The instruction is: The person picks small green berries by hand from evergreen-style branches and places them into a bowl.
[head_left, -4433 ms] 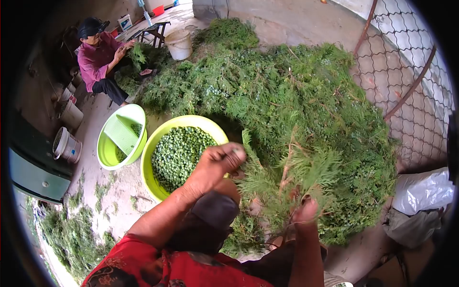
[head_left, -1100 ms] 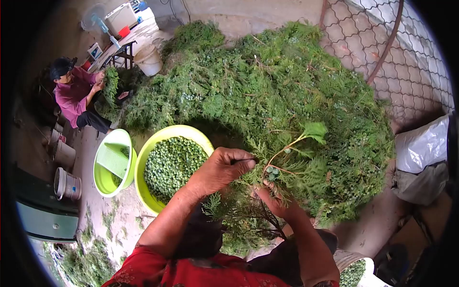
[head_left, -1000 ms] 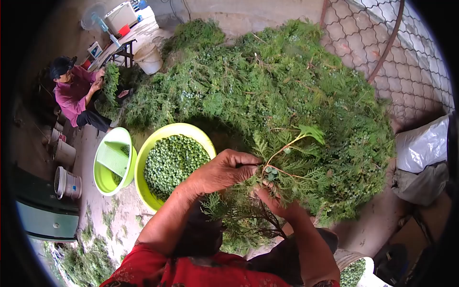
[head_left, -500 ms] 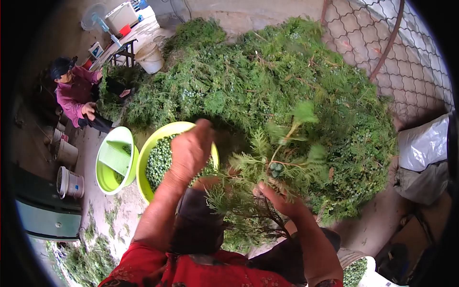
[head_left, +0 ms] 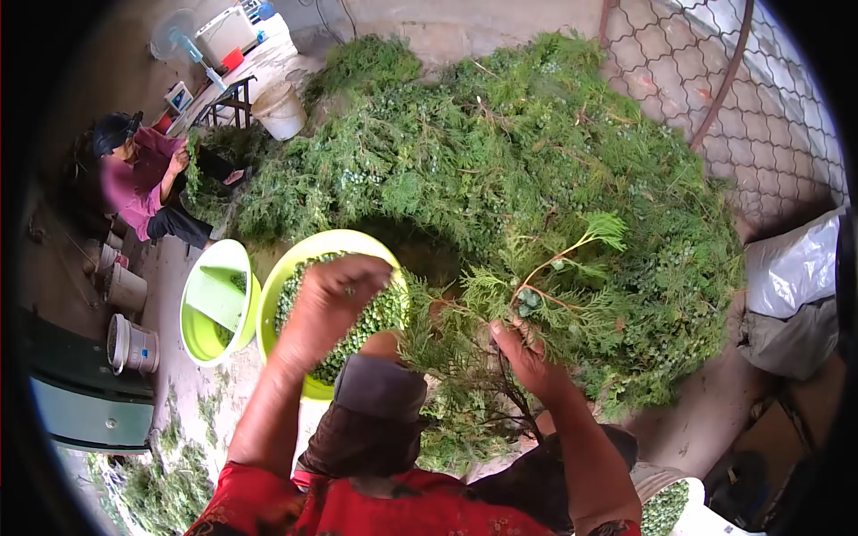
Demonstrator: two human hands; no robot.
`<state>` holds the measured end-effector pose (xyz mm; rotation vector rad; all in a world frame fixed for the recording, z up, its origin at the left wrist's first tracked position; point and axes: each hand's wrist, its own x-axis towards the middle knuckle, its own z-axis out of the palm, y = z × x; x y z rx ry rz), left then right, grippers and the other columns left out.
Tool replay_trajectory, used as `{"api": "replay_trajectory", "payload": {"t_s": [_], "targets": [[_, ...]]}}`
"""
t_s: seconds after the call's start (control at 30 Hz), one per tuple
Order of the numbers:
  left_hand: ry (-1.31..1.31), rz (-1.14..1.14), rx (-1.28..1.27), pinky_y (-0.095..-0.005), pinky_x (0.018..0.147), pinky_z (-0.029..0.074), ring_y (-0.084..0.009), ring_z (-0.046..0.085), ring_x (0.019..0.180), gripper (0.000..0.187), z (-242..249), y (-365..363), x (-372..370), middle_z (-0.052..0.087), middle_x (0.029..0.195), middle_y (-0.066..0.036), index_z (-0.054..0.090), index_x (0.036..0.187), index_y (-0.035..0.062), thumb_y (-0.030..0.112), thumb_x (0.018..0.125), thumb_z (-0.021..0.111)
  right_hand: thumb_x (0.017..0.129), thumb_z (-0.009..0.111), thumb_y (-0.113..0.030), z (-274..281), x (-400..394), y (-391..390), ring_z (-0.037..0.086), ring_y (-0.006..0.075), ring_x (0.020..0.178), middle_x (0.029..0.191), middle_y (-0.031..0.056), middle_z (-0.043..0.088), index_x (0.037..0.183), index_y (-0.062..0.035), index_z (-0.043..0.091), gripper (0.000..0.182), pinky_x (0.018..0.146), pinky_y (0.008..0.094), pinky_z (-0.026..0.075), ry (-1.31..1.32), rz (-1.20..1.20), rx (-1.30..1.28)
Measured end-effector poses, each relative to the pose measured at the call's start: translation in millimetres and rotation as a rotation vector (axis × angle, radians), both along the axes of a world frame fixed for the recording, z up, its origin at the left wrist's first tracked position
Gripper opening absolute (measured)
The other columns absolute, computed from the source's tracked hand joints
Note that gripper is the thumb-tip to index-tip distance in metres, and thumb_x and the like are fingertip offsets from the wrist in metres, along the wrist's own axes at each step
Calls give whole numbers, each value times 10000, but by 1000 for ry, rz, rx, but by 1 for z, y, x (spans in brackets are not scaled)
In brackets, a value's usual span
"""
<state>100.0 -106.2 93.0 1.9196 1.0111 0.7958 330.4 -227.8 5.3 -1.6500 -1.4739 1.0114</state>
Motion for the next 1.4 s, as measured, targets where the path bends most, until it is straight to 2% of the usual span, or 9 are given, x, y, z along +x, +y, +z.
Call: {"api": "replay_trajectory", "payload": {"t_s": [0.1,0.17,0.23,0.43,0.67,0.97,1.27,1.37,1.4], "targets": [[-42,-305,105,-279,704,506,-172,623,792,189,14,-28,51,655,881,-85,649,896,26,-91,762,587,831,589,-149,-21,0,4,506,248,1059,1124,91,534,1119,-54,555,305,918,354,394,-49,13,376],[7,-297,224,-305,632,507,-229,625,735,183,12,-37,74,634,840,-109,643,932,20,-42,762,612,838,572,-138,-26,-3,7,527,266,999,1077,111,542,1082,-36,561,265,878,371,417,-63,-6,326],[77,-255,345,-333,602,502,-259,613,708,209,-1,-38,90,606,793,-115,631,977,35,2,772,610,873,523,-109,-25,-2,12,580,273,845,920,140,601,1028,-8,560,188,754,358,457,-195,37,668],[397,-277,623,-390,595,480,-294,569,681,378,-8,-36,100,535,728,-93,568,1104,70,46,727,571,843,522,-106,-20,6,14,577,331,785,844,154,597,937,-7,567,144,692,389,461,-102,40,504],[579,-316,710,-390,627,481,-293,587,732,293,-29,-21,96,554,761,-122,533,1006,57,60,718,585,772,602,-162,-33,5,13,577,335,655,730,113,599,832,-52,597,125,576,400,468,-477,51,457],[142,-192,143,-376,648,483,-355,595,778,200,-74,-11,88,603,829,-176,519,975,19,70,796,591,698,648,-233,-44,-2,19,584,347,617,651,152,587,706,-52,601,187,572,431,475,-347,-132,413],[314,-250,497,-418,634,497,-398,567,707,215,-79,-13,94,575,817,-185,485,993,20,87,806,568,690,648,-252,-35,5,21,560,407,678,702,213,565,819,-13,566,283,618,452,463,-346,-55,107],[108,-206,231,-326,581,484,-243,580,665,208,-79,-11,95,572,769,-113,498,1003,18,93,829,584,679,647,-233,-36,8,21,556,420,693,699,229,559,824,-4,562,284,628,453,463,-294,-63,147],[-74,-173,-174,-283,571,472,-189,563,639,161,-73,-11,95,576,757,-87,508,981,28,101,851,569,672,646,-218,-36,7,21,557,422,705,706,232,562,827,-4,561,277,634,452,465,-285,-63,100]]}}
